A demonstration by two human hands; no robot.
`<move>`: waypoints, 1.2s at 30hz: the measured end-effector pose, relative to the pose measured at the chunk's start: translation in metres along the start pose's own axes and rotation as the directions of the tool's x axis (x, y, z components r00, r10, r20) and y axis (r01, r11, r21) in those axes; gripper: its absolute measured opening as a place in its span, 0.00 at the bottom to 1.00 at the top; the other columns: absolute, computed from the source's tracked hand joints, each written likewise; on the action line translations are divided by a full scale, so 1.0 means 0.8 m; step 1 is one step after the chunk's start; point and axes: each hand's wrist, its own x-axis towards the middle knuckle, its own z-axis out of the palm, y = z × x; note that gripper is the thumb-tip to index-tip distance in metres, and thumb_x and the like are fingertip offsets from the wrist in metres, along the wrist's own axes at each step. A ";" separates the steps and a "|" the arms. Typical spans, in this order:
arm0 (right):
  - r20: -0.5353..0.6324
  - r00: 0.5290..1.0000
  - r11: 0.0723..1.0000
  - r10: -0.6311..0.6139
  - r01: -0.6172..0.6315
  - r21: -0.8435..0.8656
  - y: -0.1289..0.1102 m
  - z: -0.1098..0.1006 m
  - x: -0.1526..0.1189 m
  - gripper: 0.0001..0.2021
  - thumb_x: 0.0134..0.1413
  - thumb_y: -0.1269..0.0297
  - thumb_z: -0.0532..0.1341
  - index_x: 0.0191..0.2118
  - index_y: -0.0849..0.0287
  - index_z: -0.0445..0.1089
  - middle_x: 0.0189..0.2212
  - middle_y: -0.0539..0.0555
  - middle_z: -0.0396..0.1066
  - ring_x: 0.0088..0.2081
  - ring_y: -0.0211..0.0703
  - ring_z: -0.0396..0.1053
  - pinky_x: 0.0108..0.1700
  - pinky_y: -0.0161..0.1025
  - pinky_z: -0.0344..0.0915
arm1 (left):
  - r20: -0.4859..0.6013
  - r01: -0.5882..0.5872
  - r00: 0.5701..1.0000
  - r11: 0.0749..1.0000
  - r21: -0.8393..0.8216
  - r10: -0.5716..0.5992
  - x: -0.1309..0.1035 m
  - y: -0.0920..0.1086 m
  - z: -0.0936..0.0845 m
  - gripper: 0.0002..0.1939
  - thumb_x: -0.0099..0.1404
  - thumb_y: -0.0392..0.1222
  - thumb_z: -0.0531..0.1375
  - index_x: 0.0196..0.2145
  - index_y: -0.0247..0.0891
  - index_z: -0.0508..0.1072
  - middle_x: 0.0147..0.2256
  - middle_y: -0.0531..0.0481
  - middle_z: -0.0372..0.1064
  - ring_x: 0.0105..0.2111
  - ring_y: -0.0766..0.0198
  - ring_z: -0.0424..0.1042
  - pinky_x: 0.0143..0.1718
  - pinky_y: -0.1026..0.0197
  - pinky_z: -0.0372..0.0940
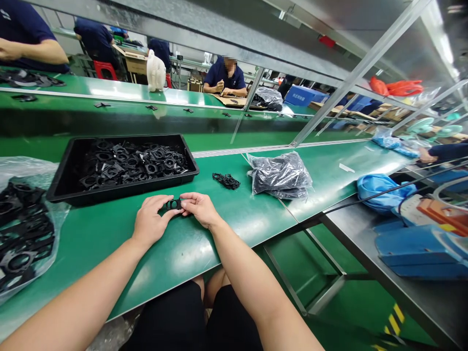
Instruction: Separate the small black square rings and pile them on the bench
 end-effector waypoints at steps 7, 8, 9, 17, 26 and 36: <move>0.039 0.999 1.000 -0.017 0.018 -0.016 -0.002 0.001 -0.004 0.21 0.35 0.62 0.71 0.39 0.61 0.70 0.24 0.48 0.75 0.23 0.32 0.68 0.26 0.30 0.64 | 0.042 -0.069 0.997 0.998 -0.012 0.069 0.000 0.002 -0.004 0.17 0.57 0.52 0.62 0.42 0.43 0.77 0.41 0.45 0.73 0.43 0.52 0.68 0.49 0.52 0.60; 0.045 0.999 1.000 -0.016 0.017 -0.012 -0.003 0.002 -0.005 0.21 0.35 0.62 0.72 0.39 0.61 0.71 0.24 0.49 0.75 0.23 0.32 0.69 0.26 0.30 0.64 | 0.050 -0.065 0.997 0.998 -0.023 0.066 0.000 0.002 -0.004 0.17 0.57 0.52 0.62 0.42 0.43 0.77 0.41 0.45 0.73 0.43 0.52 0.68 0.49 0.52 0.60; 0.050 0.999 1.000 -0.015 0.015 -0.007 -0.004 0.002 -0.006 0.22 0.35 0.62 0.72 0.39 0.61 0.71 0.25 0.49 0.75 0.24 0.33 0.69 0.26 0.30 0.64 | 0.057 -0.058 0.997 0.998 -0.034 0.060 0.000 0.002 -0.004 0.17 0.57 0.52 0.62 0.42 0.43 0.77 0.41 0.45 0.73 0.44 0.52 0.68 0.49 0.52 0.60; 0.049 0.999 0.997 0.021 -0.025 0.072 -0.009 0.006 -0.010 0.24 0.32 0.61 0.73 0.39 0.62 0.70 0.24 0.50 0.75 0.22 0.33 0.69 0.26 0.30 0.63 | 0.069 -0.017 0.997 0.995 -0.098 0.024 -0.001 0.007 -0.004 0.16 0.55 0.52 0.64 0.41 0.44 0.77 0.41 0.46 0.73 0.44 0.54 0.69 0.50 0.53 0.61; 0.021 1.000 0.993 0.007 -0.009 0.116 -0.011 0.008 -0.010 0.20 0.33 0.62 0.72 0.37 0.61 0.71 0.25 0.50 0.75 0.22 0.32 0.68 0.25 0.30 0.64 | 0.061 0.106 0.994 0.969 -0.224 -0.095 -0.004 0.014 -0.001 0.18 0.55 0.51 0.64 0.42 0.43 0.76 0.41 0.47 0.70 0.40 0.57 0.71 0.43 0.56 0.67; -0.042 0.997 0.998 -0.064 0.064 0.006 -0.005 0.006 -0.005 0.17 0.34 0.63 0.71 0.34 0.62 0.72 0.26 0.51 0.74 0.25 0.33 0.68 0.25 0.30 0.63 | 0.202 0.457 0.879 0.647 -0.610 -0.432 -0.001 0.008 0.007 0.29 0.48 0.51 0.68 0.45 0.35 0.72 0.37 0.47 0.70 0.30 0.64 0.71 0.36 0.56 0.70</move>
